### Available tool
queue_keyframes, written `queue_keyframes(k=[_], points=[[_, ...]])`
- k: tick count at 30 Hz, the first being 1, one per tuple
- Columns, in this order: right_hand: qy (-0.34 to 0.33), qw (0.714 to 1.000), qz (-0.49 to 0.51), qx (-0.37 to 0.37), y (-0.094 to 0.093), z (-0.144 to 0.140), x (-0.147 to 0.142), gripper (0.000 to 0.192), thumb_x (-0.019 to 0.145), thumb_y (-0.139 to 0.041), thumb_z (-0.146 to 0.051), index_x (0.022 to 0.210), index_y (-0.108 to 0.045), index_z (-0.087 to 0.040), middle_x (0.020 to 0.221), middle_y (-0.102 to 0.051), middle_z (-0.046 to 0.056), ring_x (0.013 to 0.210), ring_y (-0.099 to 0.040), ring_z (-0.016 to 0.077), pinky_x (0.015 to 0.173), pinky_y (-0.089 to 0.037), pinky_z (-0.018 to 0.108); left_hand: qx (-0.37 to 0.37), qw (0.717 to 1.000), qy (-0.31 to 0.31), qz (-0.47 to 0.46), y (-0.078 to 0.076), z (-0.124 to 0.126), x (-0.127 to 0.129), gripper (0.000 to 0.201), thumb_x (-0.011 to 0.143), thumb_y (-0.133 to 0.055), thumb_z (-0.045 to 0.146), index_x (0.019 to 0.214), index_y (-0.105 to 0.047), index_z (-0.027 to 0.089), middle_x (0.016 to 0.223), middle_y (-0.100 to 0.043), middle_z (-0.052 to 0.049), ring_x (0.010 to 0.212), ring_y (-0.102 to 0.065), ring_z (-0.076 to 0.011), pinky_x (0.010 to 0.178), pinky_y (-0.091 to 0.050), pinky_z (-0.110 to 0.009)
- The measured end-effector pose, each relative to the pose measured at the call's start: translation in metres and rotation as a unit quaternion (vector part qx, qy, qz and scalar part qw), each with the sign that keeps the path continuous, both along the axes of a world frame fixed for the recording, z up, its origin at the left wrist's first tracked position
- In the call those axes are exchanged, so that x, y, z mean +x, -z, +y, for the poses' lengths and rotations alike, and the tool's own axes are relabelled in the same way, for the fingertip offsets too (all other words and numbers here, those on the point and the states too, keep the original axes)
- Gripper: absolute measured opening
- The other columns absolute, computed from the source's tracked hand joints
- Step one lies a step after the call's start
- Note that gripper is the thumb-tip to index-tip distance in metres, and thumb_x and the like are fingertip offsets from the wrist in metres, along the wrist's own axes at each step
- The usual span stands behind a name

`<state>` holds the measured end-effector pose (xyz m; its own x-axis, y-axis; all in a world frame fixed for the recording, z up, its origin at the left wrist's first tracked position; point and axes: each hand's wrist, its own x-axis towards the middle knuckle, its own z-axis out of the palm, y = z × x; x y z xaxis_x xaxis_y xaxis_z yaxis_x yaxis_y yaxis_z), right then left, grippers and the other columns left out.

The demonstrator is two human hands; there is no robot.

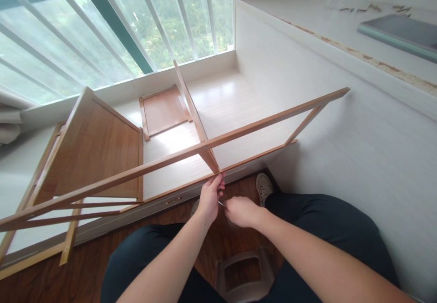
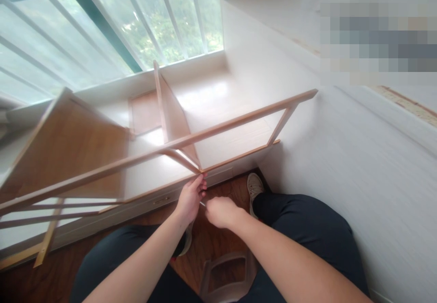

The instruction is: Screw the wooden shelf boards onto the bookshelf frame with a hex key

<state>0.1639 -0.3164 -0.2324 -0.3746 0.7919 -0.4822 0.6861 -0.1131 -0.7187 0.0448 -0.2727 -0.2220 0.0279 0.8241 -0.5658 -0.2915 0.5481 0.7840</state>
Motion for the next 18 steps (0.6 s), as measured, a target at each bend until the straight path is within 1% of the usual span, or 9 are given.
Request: queue_keyframes(k=[2,4,7,8,9,11,13,16,18], points=[[-0.074,0.995,-0.059,-0.015,0.0,-0.003,0.001,0.01,0.072,-0.062,-0.011,0.064,-0.064,-0.015,0.086,-0.074,0.018,0.089,-0.071,0.0355,0.082,-0.05,0.048,0.024,0.998,0.021,0.05,-0.002,-0.002,0.001,0.041,0.07,-0.077,0.053,0.083,-0.073,0.014,0.068,-0.057,-0.001,0.061,-0.048,-0.0109,0.054,-0.032,-0.022],[-0.149,0.983,-0.104,-0.038,-0.002,-0.006,-0.002,0.011,0.063,-0.064,-0.005,0.058,-0.064,-0.015,0.084,-0.075,0.018,0.088,-0.073,0.0372,0.079,-0.054,0.049,0.078,0.987,0.06,0.123,-0.009,-0.007,0.002,0.042,0.076,-0.07,0.057,0.068,-0.066,0.016,0.061,-0.055,-0.001,0.06,-0.047,-0.0128,0.056,-0.032,-0.024],[-0.247,0.956,-0.144,-0.065,-0.007,-0.006,-0.005,0.015,0.056,-0.065,-0.001,0.053,-0.065,-0.015,0.08,-0.077,0.016,0.083,-0.075,0.0356,0.074,-0.058,0.045,0.197,0.941,0.128,0.246,-0.025,-0.02,0.001,0.044,0.084,-0.064,0.054,0.058,-0.053,0.019,0.054,-0.046,0.002,0.057,-0.043,-0.0139,0.058,-0.033,-0.027],[-0.272,0.948,-0.151,-0.068,-0.01,-0.006,-0.006,0.015,0.055,-0.065,0.0,0.054,-0.066,-0.015,0.08,-0.077,0.016,0.083,-0.075,0.0352,0.073,-0.058,0.043,0.238,0.921,0.121,0.283,-0.031,-0.023,-0.001,0.043,0.086,-0.063,0.052,0.06,-0.05,0.02,0.056,-0.044,0.003,0.057,-0.041,-0.0136,0.059,-0.033,-0.027],[-0.293,0.941,-0.156,-0.066,-0.013,-0.005,-0.007,0.014,0.055,-0.065,0.0,0.056,-0.068,-0.014,0.082,-0.077,0.016,0.083,-0.075,0.0351,0.072,-0.059,0.042,0.276,0.905,0.086,0.314,-0.037,-0.025,-0.004,0.04,0.087,-0.063,0.049,0.065,-0.047,0.021,0.059,-0.042,0.004,0.058,-0.04,-0.0133,0.06,-0.033,-0.027],[-0.32,0.932,-0.162,-0.054,-0.019,-0.003,-0.008,0.015,0.055,-0.067,-0.001,0.062,-0.072,-0.013,0.087,-0.078,0.017,0.085,-0.076,0.0353,0.071,-0.059,0.04,0.337,0.874,-0.024,0.35,-0.047,-0.024,-0.009,0.033,0.086,-0.066,0.044,0.076,-0.043,0.023,0.07,-0.04,0.005,0.061,-0.038,-0.0127,0.063,-0.036,-0.026],[-0.332,0.928,-0.166,-0.036,-0.024,-0.002,-0.009,0.018,0.057,-0.069,-0.003,0.069,-0.075,-0.014,0.09,-0.078,0.016,0.086,-0.076,0.0343,0.071,-0.059,0.039,0.361,0.842,-0.095,0.389,-0.056,-0.015,-0.012,0.033,0.082,-0.071,0.043,0.093,-0.047,0.024,0.089,-0.048,0.001,0.07,-0.045,-0.0135,0.069,-0.042,-0.027],[-0.349,0.921,-0.171,-0.022,-0.031,-0.002,-0.011,0.016,0.057,-0.073,-0.004,0.069,-0.075,-0.014,0.087,-0.078,0.014,0.082,-0.076,0.0327,0.068,-0.059,0.036,0.371,0.811,-0.09,0.444,-0.068,0.009,-0.009,0.056,0.076,-0.076,0.045,0.12,-0.048,0.024,0.121,-0.052,-0.009,0.096,-0.055,-0.0208,0.08,-0.046,-0.033],[-0.36,0.916,-0.175,-0.018,-0.036,-0.003,-0.012,0.015,0.057,-0.074,-0.004,0.066,-0.074,-0.015,0.082,-0.078,0.012,0.078,-0.076,0.0316,0.066,-0.058,0.035,0.361,0.819,-0.048,0.444,-0.073,0.023,-0.004,0.046,0.078,-0.072,0.045,0.114,-0.054,0.022,0.113,-0.059,-0.01,0.098,-0.059,-0.0242,0.081,-0.047,-0.034]])
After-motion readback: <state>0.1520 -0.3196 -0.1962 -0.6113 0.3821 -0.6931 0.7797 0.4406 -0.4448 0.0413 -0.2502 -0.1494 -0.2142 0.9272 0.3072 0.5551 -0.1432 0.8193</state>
